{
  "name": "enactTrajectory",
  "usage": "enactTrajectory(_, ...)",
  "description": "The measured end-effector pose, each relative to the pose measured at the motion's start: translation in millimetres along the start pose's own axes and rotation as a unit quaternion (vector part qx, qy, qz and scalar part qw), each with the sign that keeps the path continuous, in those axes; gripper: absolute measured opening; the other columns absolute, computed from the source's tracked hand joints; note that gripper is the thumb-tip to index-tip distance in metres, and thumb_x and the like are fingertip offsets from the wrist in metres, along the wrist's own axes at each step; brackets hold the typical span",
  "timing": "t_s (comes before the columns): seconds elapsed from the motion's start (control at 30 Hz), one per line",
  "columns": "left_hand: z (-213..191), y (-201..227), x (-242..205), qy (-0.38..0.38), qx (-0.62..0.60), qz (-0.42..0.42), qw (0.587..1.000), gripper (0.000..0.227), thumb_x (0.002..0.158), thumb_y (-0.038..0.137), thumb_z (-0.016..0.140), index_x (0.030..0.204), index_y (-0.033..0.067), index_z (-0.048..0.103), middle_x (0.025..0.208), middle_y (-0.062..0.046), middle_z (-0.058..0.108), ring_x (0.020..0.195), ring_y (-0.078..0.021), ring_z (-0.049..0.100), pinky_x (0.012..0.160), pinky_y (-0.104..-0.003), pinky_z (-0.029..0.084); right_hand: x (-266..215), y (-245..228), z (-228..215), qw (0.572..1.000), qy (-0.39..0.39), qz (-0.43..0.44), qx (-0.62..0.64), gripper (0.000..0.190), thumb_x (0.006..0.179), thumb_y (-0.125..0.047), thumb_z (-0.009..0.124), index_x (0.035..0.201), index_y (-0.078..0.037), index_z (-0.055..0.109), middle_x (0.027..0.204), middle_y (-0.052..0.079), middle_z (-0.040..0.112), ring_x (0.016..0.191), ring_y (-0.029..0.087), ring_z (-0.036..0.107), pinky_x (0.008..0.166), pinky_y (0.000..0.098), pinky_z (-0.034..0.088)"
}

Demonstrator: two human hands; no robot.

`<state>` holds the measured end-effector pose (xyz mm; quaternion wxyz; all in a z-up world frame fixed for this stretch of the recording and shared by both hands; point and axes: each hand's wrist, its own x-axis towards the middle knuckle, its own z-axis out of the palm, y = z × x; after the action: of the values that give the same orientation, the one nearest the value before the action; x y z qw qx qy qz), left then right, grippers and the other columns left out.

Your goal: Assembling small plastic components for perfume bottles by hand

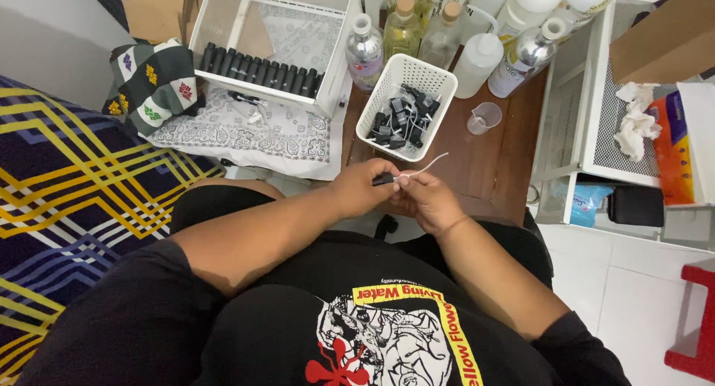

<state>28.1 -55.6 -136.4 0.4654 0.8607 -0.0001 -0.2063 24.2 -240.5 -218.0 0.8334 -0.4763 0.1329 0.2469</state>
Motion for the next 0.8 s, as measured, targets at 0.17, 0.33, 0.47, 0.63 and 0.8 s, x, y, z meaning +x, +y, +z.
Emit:
enactTrajectory(0.17, -19.2, 29.2, -13.0, -0.024, 0.018, 0.012, 0.999, 0.029, 0.089, 0.035, 0.072, 0.113, 0.0197, 0.073, 0.099, -0.007, 0.076, 0.092, -0.0257, 0.072, 0.076, -0.035, 0.055, -0.6, -14.8, 2.7, 0.997, 0.039, -0.021, 0.066, 0.01, 0.091, -0.014, 0.077, 0.098, -0.007, 0.073, 0.076, 0.011, 0.069, 0.069, 0.025, 0.069, 0.068, 0.0392, 0.063)
enactTrajectory(0.33, -20.7, 28.6, -12.0, -0.056, -0.011, 0.017, 0.998, 0.026, 0.091, 0.03, 0.07, 0.113, 0.0169, 0.072, 0.09, -0.007, 0.075, 0.079, -0.0196, 0.069, 0.067, -0.031, 0.054, -2.6, -22.3, 3.8, 0.994, 0.057, -0.03, 0.09, 0.007, 0.09, -0.013, 0.077, 0.092, -0.008, 0.073, 0.072, 0.011, 0.066, 0.066, 0.025, 0.067, 0.065, 0.036, 0.059)
enactTrajectory(0.47, -22.7, 30.6, -12.6, -0.07, -0.018, 0.028, 0.997, 0.024, 0.091, 0.028, 0.07, 0.111, 0.0144, 0.072, 0.092, -0.007, 0.075, 0.079, -0.0191, 0.069, 0.066, -0.031, 0.054, 2.5, -22.0, -0.4, 0.99, 0.084, -0.031, 0.106, 0.007, 0.088, -0.011, 0.077, 0.092, -0.007, 0.071, 0.069, 0.011, 0.064, 0.063, 0.024, 0.065, 0.065, 0.0372, 0.059)
enactTrajectory(0.63, -20.9, 26.6, -13.9, -0.081, -0.007, 0.035, 0.996, 0.025, 0.09, 0.027, 0.071, 0.111, 0.0135, 0.072, 0.096, -0.01, 0.075, 0.085, -0.0236, 0.07, 0.069, -0.034, 0.055, 2.7, -36.0, -3.6, 0.982, 0.119, -0.039, 0.141, 0.007, 0.088, -0.009, 0.073, 0.092, -0.007, 0.067, 0.067, 0.01, 0.059, 0.058, 0.022, 0.062, 0.062, 0.0384, 0.062)
enactTrajectory(0.8, -22.2, 22.5, -15.9, -0.059, -0.048, 0.046, 0.996, 0.026, 0.094, 0.026, 0.067, 0.115, 0.0102, 0.067, 0.096, -0.013, 0.072, 0.084, -0.0243, 0.068, 0.069, -0.035, 0.054, 11.6, -46.1, -17.0, 0.958, 0.203, -0.023, 0.201, 0.011, 0.092, -0.026, 0.068, 0.092, -0.017, 0.062, 0.066, -0.003, 0.052, 0.053, 0.011, 0.057, 0.058, 0.0293, 0.065)
